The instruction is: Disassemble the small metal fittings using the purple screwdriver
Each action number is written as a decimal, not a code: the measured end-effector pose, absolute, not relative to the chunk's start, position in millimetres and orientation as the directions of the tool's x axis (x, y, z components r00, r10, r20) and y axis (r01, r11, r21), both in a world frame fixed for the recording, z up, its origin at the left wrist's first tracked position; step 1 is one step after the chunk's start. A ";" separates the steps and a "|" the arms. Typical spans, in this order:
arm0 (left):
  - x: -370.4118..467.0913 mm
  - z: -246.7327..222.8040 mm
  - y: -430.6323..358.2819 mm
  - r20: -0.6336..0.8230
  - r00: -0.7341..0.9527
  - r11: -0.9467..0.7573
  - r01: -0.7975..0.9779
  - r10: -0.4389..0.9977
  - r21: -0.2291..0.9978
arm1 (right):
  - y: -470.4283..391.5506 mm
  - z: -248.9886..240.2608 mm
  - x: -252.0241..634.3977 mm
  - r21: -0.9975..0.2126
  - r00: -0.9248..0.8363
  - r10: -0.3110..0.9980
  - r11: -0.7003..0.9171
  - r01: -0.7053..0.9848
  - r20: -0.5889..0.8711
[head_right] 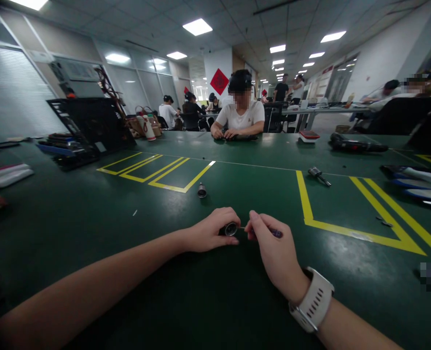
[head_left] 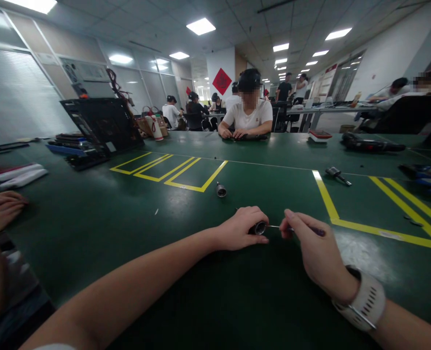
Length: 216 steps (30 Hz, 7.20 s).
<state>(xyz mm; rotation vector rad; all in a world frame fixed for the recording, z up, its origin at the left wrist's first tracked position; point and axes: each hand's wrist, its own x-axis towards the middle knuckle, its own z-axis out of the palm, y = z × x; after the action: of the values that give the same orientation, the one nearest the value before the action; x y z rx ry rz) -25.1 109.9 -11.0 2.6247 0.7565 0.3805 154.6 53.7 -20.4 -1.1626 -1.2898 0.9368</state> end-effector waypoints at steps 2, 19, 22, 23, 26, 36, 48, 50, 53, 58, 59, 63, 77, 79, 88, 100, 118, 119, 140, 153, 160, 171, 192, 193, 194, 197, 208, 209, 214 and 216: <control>-24.5 -10.8 109.4 0.144 0.817 -0.781 0.460 0.559 0.421 | 50.9 -18.1 154.4 -0.968 0.060 0.976 0.199 0.154 0.211; -23.9 -15.6 111.2 0.191 0.813 -0.794 0.437 0.550 0.423 | 46.7 -19.5 158.1 -0.937 0.126 0.943 0.280 0.207 0.309; -23.9 -15.5 111.0 0.199 0.816 -0.801 0.430 0.542 0.417 | 47.2 -20.6 158.6 -0.933 0.113 0.940 0.295 0.207 0.322; -23.8 -15.5 110.9 0.199 0.816 -0.801 0.432 0.543 0.415 | 47.2 -20.5 158.4 -0.932 0.104 0.940 0.297 0.209 0.324; -23.7 -15.1 110.1 0.191 0.813 -0.797 0.444 0.551 0.410 | 46.2 -18.4 157.5 -0.929 0.066 0.948 0.289 0.231 0.311; -22.6 -12.7 108.1 0.158 0.812 -0.786 0.465 0.562 0.407 | 42.2 -13.7 154.0 -0.906 0.070 0.945 0.283 0.314 0.319; -23.2 -13.8 108.1 0.167 0.814 -0.797 0.466 0.556 0.385 | 42.2 -12.2 154.0 -0.897 0.072 0.932 0.318 0.307 0.355; -22.8 -13.7 107.9 0.165 0.815 -0.798 0.467 0.556 0.382 | 42.5 -11.5 153.0 -0.898 0.043 0.940 0.307 0.316 0.337; -22.5 -13.9 107.4 0.173 0.817 -0.805 0.463 0.550 0.371 | 42.2 -10.4 151.6 -0.897 0.030 0.947 0.294 0.329 0.321; -23.0 -12.6 106.3 0.160 0.814 -0.795 0.472 0.559 0.381 | 41.3 -11.2 152.0 -0.895 0.052 0.943 0.293 0.336 0.328; -23.2 -12.2 106.2 0.156 0.813 -0.793 0.473 0.561 0.384 | 41.4 -11.9 152.3 -0.896 0.063 0.942 0.293 0.333 0.331; -23.4 -11.1 106.5 0.146 0.817 -0.793 0.472 0.558 0.386 | 41.2 -14.1 153.6 -0.900 0.101 0.931 0.304 0.313 0.350; -22.7 -12.4 106.9 0.153 0.814 -0.795 0.475 0.560 0.377 | 40.6 -13.7 153.0 -0.887 0.111 0.917 0.331 0.323 0.383; -22.8 -12.0 106.5 0.158 0.815 -0.798 0.473 0.557 0.373 | 40.3 -14.0 153.8 -0.886 0.123 0.913 0.333 0.324 0.389; -23.7 -12.9 106.3 0.172 0.816 -0.806 0.467 0.551 0.364 | 40.1 -11.4 155.5 -0.873 0.162 0.892 0.353 0.336 0.423; -22.3 -13.6 106.5 0.180 0.821 -0.815 0.462 0.542 0.349 | 42.4 -19.6 155.8 -0.885 0.095 0.908 0.369 0.283 0.409; -23.4 -11.7 105.0 0.169 0.822 -0.813 0.465 0.543 0.352 | 40.6 -11.3 153.6 -0.865 0.127 0.893 0.370 0.338 0.431; -23.2 -11.7 105.0 0.169 0.823 -0.813 0.463 0.542 0.352 | 40.4 -11.2 153.8 -0.865 0.125 0.893 0.372 0.336 0.432; -21.2 -12.0 103.8 0.176 0.815 -0.813 0.477 0.551 0.335 | 42.7 -19.3 154.7 -0.899 0.012 0.931 0.348 0.267 0.364; -21.8 -11.6 103.9 0.185 0.821 -0.821 0.467 0.541 0.329 | 40.1 -13.2 154.7 -0.878 0.121 0.904 0.356 0.321 0.410; -20.9 -11.7 104.1 0.181 0.820 -0.817 0.466 0.543 0.340 | 41.4 -17.2 155.9 -0.880 0.036 0.919 0.363 0.305 0.392; -21.6 -10.8 103.1 0.178 0.820 -0.819 0.471 0.544 0.328 | 41.1 -11.3 154.0 -0.880 0.132 0.908 0.337 0.335 0.397; -22.9 -12.2 103.8 0.187 0.792 -0.776 0.471 0.581 0.419 | 46.1 -26.9 156.4 -0.871 0.199 0.858 0.424 0.247 0.474; -23.3 -12.4 103.4 0.197 0.784 -0.769 0.467 0.588 0.438 | 46.2 -26.9 156.7 -0.867 0.203 0.853 0.429 0.253 0.481; -23.8 -12.9 103.0 0.211 0.772 -0.758 0.464 0.600 0.458 | 46.1 -26.4 157.0 -0.862 0.205 0.848 0.434 0.261 0.489; -25.3 -15.5 102.3 0.288 0.701 -0.723 0.462 0.653 0.514 | 45.9 -23.3 156.9 -0.848 0.184 0.846 0.436 0.301 0.500; -26.7 -23.5 102.4 0.583 0.352 -0.677 0.476 0.732 0.562 | 56.6 -21.6 137.2 -0.647 -0.205 0.872 0.471 0.600 0.445; -27.0 -23.7 102.1 0.599 0.330 -0.676 0.477 0.730 0.561 | 57.7 -21.6 134.8 -0.615 -0.232 0.867 0.480 0.626 0.441; -27.8 -23.2 100.1 0.652 0.300 -0.702 0.471 0.697 0.534 | 63.5 -20.8 118.1 -0.438 -0.332 0.839 0.517 0.736 0.432; -27.8 -22.8 99.7 0.657 0.316 -0.715 0.466 0.684 0.521 | 66.0 -22.2 110.5 -0.360 -0.369 0.822 0.533 0.765 0.433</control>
<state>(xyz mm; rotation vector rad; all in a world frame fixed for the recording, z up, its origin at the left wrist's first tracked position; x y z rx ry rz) -27.8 99.7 -22.8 2.3478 1.0483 1.3524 110.5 66.0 -22.2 -1.2816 -2.2029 0.1300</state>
